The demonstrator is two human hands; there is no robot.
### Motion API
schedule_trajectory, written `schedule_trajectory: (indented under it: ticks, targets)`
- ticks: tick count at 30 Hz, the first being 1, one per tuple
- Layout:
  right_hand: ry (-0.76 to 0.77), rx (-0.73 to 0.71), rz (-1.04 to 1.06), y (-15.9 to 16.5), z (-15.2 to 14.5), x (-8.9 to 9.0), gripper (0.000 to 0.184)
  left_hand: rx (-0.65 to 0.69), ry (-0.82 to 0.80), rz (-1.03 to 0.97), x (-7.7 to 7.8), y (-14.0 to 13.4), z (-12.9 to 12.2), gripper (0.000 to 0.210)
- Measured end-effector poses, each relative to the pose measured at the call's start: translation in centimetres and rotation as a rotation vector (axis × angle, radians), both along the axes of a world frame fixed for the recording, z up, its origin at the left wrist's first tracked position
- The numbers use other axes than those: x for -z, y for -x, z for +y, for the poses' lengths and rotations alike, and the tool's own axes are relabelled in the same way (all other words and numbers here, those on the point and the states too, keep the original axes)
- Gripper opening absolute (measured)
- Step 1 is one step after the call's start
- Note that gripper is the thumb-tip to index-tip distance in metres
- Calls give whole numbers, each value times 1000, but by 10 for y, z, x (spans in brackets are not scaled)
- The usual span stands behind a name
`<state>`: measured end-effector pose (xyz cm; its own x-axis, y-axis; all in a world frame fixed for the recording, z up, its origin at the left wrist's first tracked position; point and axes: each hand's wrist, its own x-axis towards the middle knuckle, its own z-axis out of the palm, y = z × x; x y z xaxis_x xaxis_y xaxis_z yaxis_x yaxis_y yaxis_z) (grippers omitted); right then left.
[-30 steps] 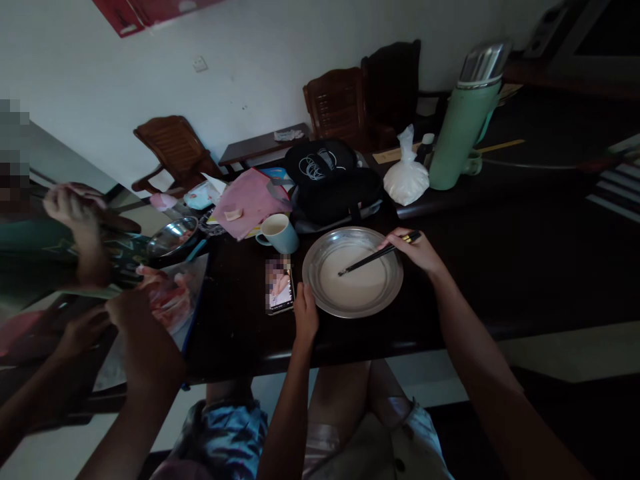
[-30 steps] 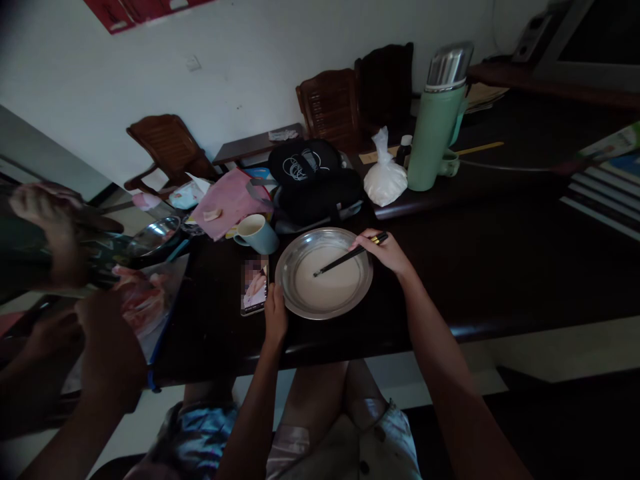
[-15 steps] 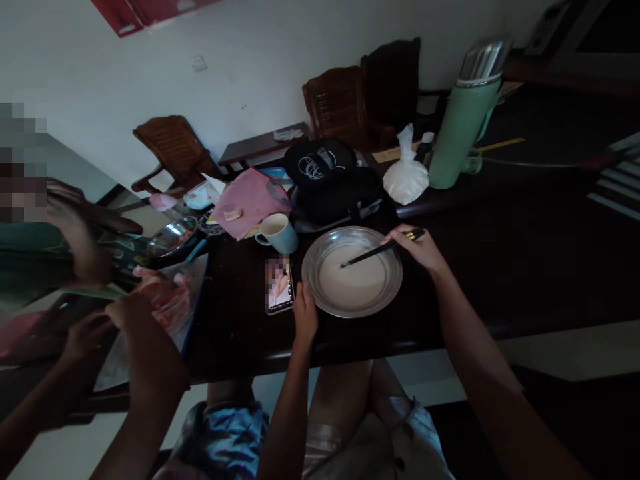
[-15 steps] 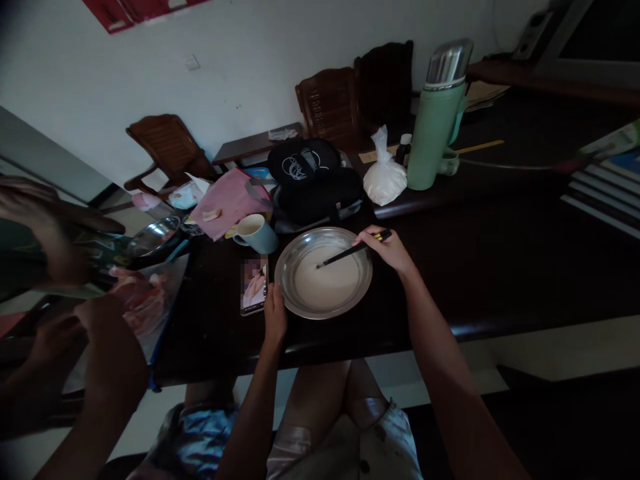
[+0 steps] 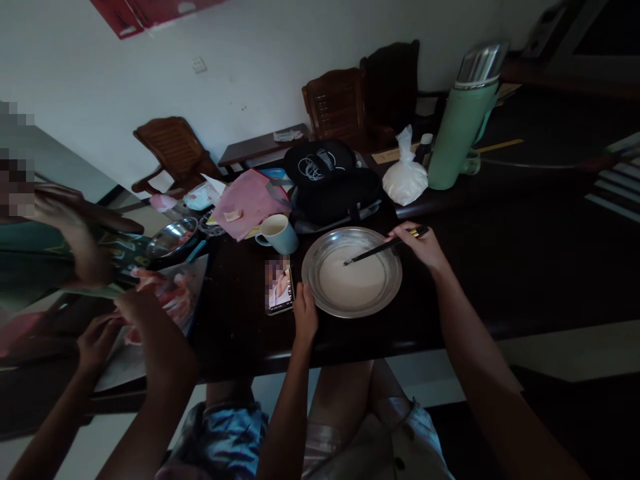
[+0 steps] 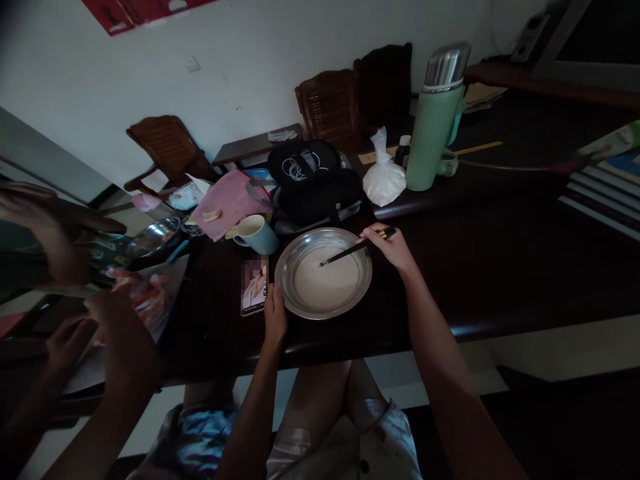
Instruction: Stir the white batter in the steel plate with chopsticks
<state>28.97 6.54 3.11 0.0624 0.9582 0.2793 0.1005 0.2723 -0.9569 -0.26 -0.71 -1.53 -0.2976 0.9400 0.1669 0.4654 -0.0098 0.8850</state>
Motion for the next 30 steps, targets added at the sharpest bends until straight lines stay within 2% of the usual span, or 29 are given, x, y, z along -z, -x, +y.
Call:
schedule_trajectory:
  ticks: [3, 8, 10, 14, 18, 21, 26, 30]
  targets:
    - [2, 44, 6, -4, -1, -1, 33, 21, -25, 16, -4, -1, -2, 46]
    - [1, -115, -51, 4, -3, 0, 35, 34, -35, 93, -13, -3, -8, 42]
    - [2, -113, -43, 5, -3, 0, 35, 28, -42, 154, -17, -2, -10, 39]
    - [18, -37, 20, 0, -2, -1, 32, 25, -94, 400, -23, 2, -10, 35]
    - [60, -112, 25, 0, -3, 0, 31, -13, -34, 657, -28, 5, -9, 33]
    - [69, -153, 8, 2, -3, 0, 31, -18, 16, 752, -30, 7, -6, 35]
    - [32, -103, 5, 1, -3, -1, 31, 37, 2, 726, -32, 16, 10, 35]
    - [44, -129, 10, 0, -3, 0, 29, 110, -111, 623, -31, 20, 22, 36]
